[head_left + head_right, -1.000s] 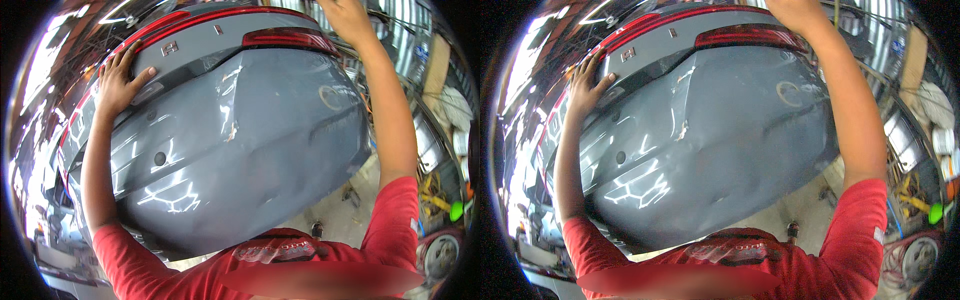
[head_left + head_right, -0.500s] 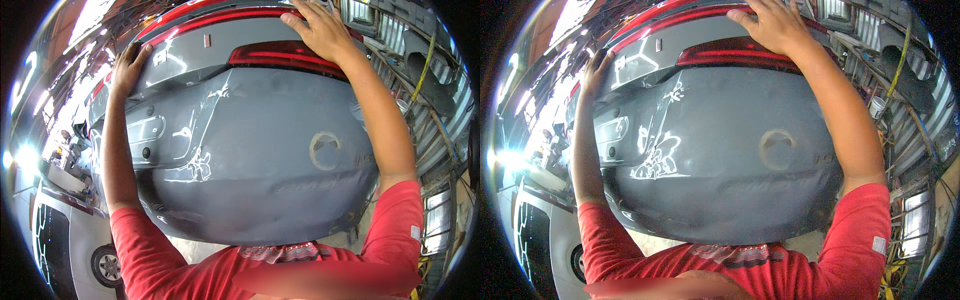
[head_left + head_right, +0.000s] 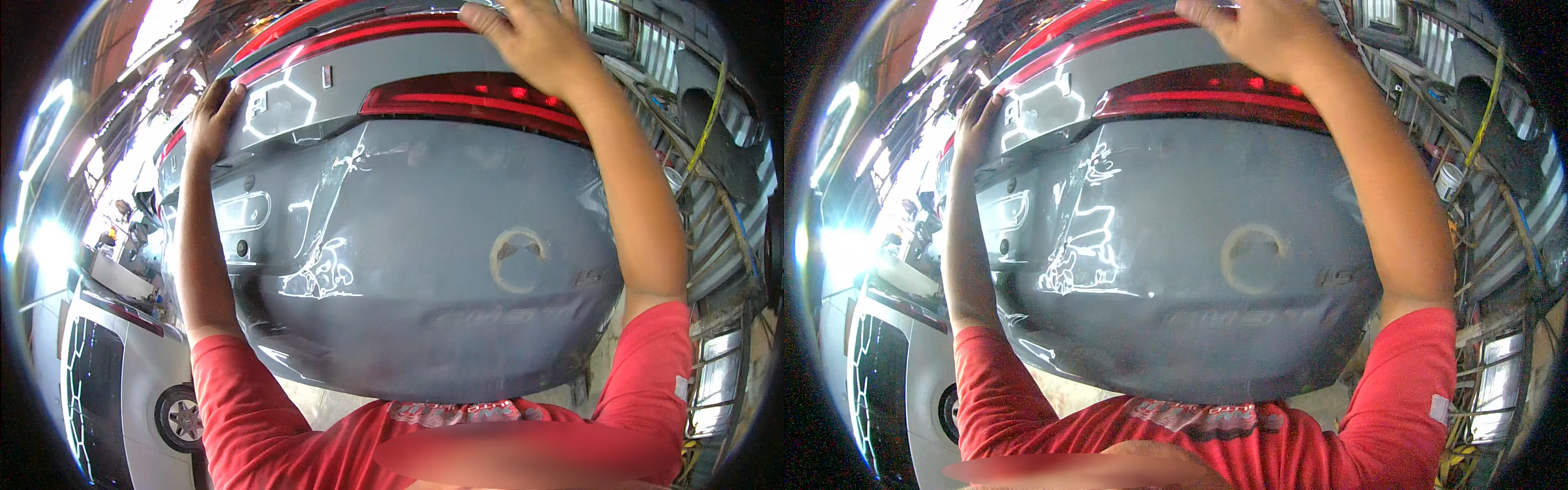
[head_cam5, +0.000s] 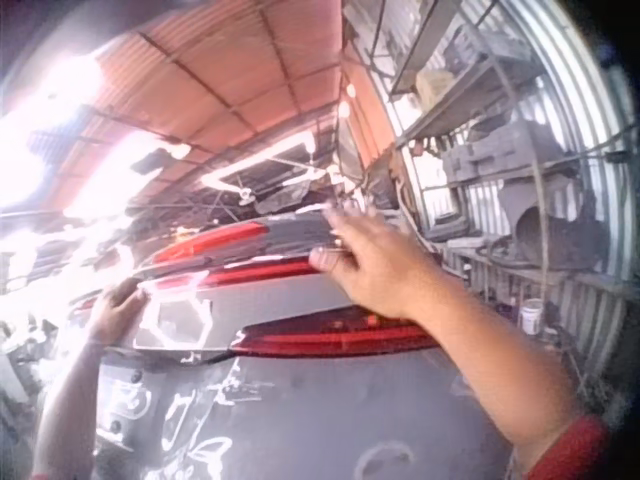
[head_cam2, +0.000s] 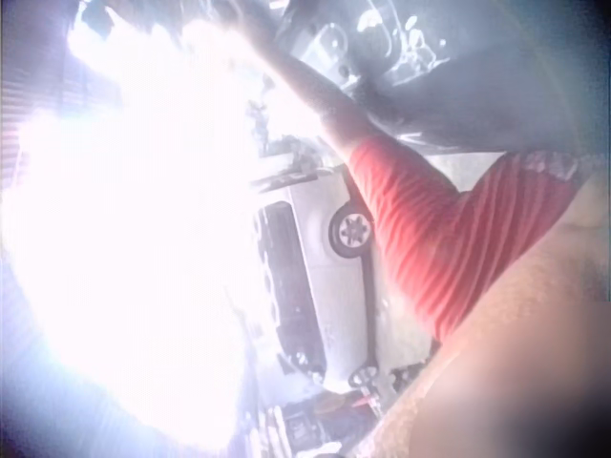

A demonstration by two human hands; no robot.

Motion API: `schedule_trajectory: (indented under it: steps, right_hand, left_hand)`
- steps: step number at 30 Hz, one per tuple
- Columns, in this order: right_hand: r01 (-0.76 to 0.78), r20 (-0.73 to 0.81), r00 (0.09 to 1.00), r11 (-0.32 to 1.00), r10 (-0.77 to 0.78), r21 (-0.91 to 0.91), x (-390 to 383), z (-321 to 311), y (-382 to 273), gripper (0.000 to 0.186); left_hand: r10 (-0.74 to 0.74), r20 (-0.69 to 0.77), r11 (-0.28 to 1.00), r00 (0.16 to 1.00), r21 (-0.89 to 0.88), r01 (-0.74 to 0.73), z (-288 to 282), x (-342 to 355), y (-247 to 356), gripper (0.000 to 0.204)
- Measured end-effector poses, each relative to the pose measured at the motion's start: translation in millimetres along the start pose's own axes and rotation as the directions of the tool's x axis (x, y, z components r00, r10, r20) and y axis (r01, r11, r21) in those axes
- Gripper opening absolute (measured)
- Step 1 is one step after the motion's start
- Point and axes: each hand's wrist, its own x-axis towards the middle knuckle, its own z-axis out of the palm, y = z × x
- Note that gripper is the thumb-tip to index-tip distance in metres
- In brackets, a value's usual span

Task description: The person removes a red trim piece from a gray car bumper, then reattaches it and aligns the bumper onto the rear of a vehicle. The person uses a hammer to tap the trim into place and adjusts the bumper edges to fit the car body.

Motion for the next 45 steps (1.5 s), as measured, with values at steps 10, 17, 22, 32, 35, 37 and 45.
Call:
schedule_trajectory:
  steps: [10, 17, 22, 32, 35, 37, 45]
  right_hand:
    - [-0.031, 0.032, 0.999, 0.999, 0.030, 0.013, -7, 27, 35, 0.083]
    - [-0.041, -0.413, 0.903, 0.979, 0.121, 0.198, -32, 22, 83, 0.067]
    - [-0.338, -0.261, 0.843, 0.840, 0.471, 0.424, -85, 43, 124, 0.073]
    - [-0.602, 0.087, 0.798, 0.788, 0.596, 0.126, -227, 41, 102, 0.079]
    - [-0.573, 0.052, 0.818, 0.806, 0.573, 0.144, -236, 47, 98, 0.075]
    - [-0.596, 0.099, 0.802, 0.778, 0.589, 0.202, -243, 51, 96, 0.071]
    - [-0.545, 0.056, 0.830, 0.789, 0.554, 0.283, -292, 93, 105, 0.065]
  left_hand:
    - [0.009, -0.016, 0.999, 1.000, -0.038, -0.010, 3, 3, -6, 0.068]
    - [0.006, -0.013, 0.988, 1.000, -0.155, -0.008, 4, -7, -1, 0.058]
    - [-0.168, -0.055, 0.980, 0.984, -0.121, 0.160, 5, -26, -4, 0.065]
    - [0.033, -0.077, 0.999, 0.996, -0.034, -0.036, 13, -30, 5, 0.055]
    - [0.020, -0.049, 0.999, 0.999, -0.044, -0.022, 17, -42, 4, 0.055]
    - [0.046, -0.079, 0.998, 0.996, -0.045, -0.049, 21, -49, 0, 0.055]
    - [0.154, -0.132, 0.986, 0.979, 0.080, -0.144, 57, -94, -3, 0.052]
